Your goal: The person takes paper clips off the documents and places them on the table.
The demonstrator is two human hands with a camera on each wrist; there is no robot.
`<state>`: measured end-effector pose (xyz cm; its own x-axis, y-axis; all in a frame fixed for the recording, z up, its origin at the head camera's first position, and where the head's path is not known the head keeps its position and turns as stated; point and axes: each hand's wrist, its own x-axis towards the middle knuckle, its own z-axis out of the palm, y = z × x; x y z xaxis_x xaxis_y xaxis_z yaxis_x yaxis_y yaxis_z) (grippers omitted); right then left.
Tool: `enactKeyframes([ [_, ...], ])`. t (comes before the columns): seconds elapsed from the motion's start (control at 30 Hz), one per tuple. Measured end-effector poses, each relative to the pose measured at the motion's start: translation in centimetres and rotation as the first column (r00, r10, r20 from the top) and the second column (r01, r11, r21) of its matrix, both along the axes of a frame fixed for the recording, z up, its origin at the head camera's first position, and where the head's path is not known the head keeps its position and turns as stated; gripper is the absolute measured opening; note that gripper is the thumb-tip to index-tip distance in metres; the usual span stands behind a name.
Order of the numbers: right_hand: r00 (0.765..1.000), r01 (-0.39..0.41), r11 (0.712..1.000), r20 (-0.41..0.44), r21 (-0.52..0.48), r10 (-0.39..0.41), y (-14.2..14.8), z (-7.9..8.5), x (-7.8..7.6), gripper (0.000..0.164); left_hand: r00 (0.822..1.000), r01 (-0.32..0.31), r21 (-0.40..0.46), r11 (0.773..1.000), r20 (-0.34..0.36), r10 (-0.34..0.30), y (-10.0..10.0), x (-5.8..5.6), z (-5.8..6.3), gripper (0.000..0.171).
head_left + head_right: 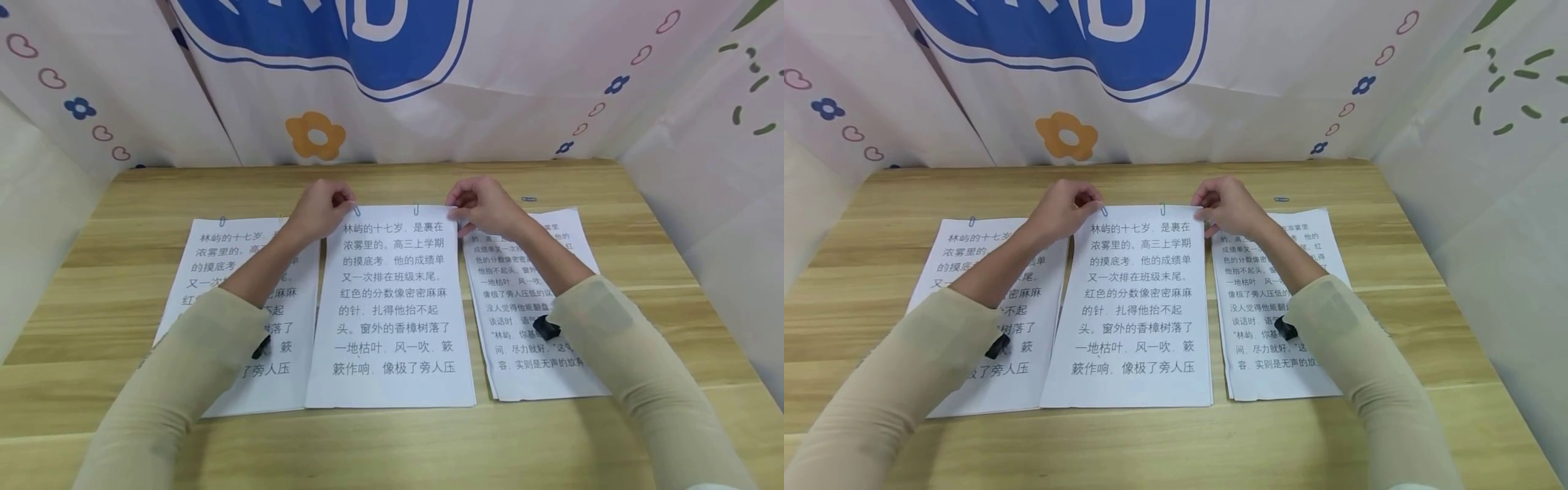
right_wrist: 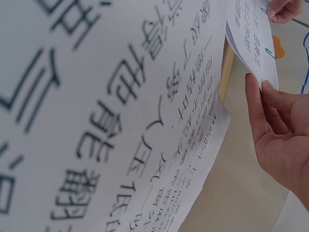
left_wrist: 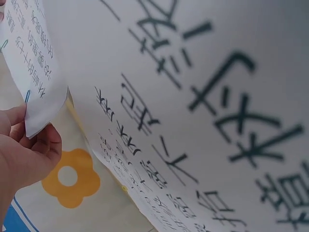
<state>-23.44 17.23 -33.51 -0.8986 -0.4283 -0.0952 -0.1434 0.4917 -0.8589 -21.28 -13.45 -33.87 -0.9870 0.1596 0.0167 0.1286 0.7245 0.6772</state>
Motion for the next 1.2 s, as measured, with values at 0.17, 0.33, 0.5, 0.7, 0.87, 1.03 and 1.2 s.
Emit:
enactKeyframes([
  [0.17,1.0,0.001,1.0,-0.003,0.007,-0.001,0.0,0.1,0.0,0.015,1.0,-0.016,0.016,1.0,0.005,0.016,0.1,0.0,-0.2,0.013],
  [0.33,1.0,-0.003,1.0,-0.006,0.01,0.004,0.0,0.1,0.1,0.015,0.999,-0.029,0.037,0.999,0.017,0.028,0.2,0.1,-0.4,0.015],
  [0.5,1.0,0.003,1.0,-0.014,0.008,-0.003,0.0,0.0,0.1,0.015,0.998,-0.052,0.053,0.997,0.025,0.051,0.4,0.1,-0.3,0.015],
  [0.7,1.0,0.005,1.0,-0.019,0.006,-0.005,-0.1,0.0,0.2,0.015,0.996,-0.082,0.08,0.993,0.03,0.08,0.5,0.0,-0.5,0.015],
  [0.87,1.0,0.004,1.0,-0.021,0.01,-0.004,-0.1,0.1,0.2,0.016,0.997,-0.065,0.066,0.996,0.045,0.062,0.4,-0.1,-0.5,0.016],
  [1.03,1.0,0.004,0.999,-0.027,0.031,-0.003,0.0,0.0,0.1,0.016,0.992,0.049,0.036,0.998,0.114,-0.053,-0.5,-0.6,-0.1,0.014],
  [1.2,1.0,0.006,0.999,-0.023,0.052,-0.005,0.0,-0.2,0.1,0.016,0.979,0.138,0.027,0.99,0.149,-0.141,-1.1,-1.3,0.8,0.013],
])
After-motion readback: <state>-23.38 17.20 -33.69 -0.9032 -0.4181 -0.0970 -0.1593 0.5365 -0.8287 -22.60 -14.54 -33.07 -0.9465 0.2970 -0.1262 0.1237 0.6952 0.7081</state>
